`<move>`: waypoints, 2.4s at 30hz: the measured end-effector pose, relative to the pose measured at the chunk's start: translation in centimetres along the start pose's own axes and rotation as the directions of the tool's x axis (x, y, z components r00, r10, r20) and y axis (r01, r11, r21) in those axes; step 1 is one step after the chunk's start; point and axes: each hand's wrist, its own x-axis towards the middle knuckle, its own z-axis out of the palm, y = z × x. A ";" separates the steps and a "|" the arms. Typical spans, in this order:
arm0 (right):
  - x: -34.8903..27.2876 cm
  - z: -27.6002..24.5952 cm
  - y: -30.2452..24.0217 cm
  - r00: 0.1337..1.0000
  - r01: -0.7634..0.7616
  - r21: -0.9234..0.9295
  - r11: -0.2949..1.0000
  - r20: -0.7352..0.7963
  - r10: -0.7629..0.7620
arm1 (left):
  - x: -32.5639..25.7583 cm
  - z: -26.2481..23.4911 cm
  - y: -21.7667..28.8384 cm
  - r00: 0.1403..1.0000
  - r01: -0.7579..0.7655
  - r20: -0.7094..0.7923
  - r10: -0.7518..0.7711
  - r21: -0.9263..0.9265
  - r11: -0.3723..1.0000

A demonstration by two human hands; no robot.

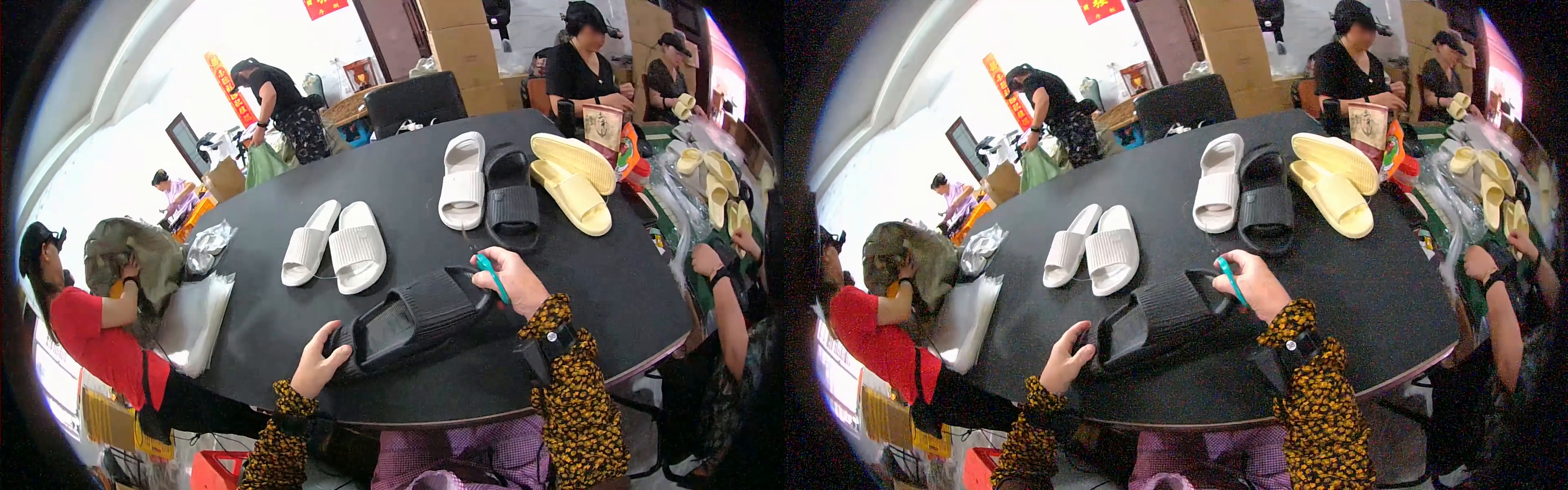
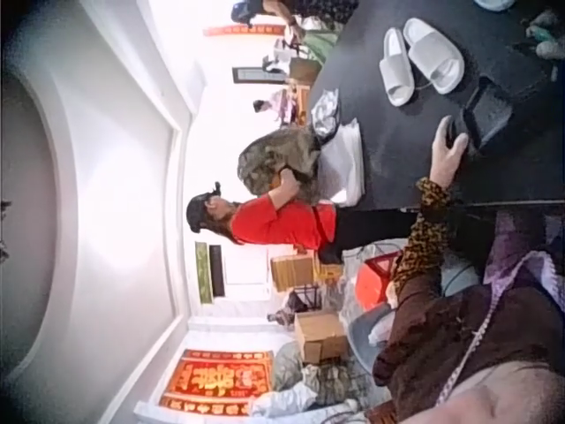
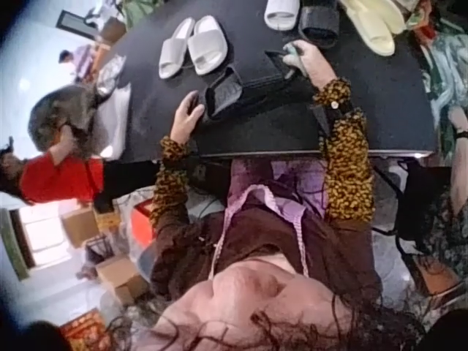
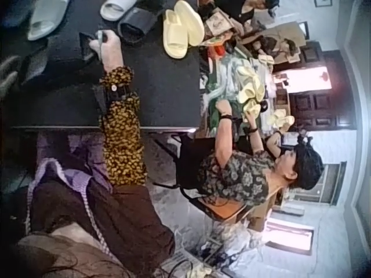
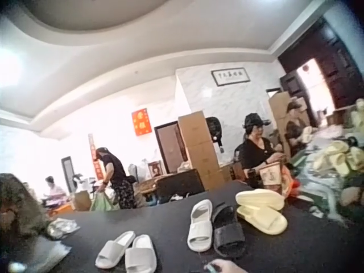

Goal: The recorder uses scissors to trim excess threads and manufacturing artifacts from several pairs of slippers.

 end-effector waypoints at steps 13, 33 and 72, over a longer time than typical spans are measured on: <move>0.1 0.7 0.6 0.993 -0.115 -0.058 0.992 -0.040 0.112 | -0.1 -0.2 0.0 0.999 -0.008 0.040 0.006 0.054 0.999; -1.8 -0.3 -4.8 0.498 0.458 -0.320 0.829 -0.680 -0.538 | 2.8 3.0 4.5 0.901 -0.406 0.363 0.236 0.516 0.755; -2.6 5.1 -2.4 0.889 0.376 -0.232 0.897 -0.182 -0.420 | 15.1 -1.7 -6.5 0.983 0.172 -0.174 -0.063 0.734 0.657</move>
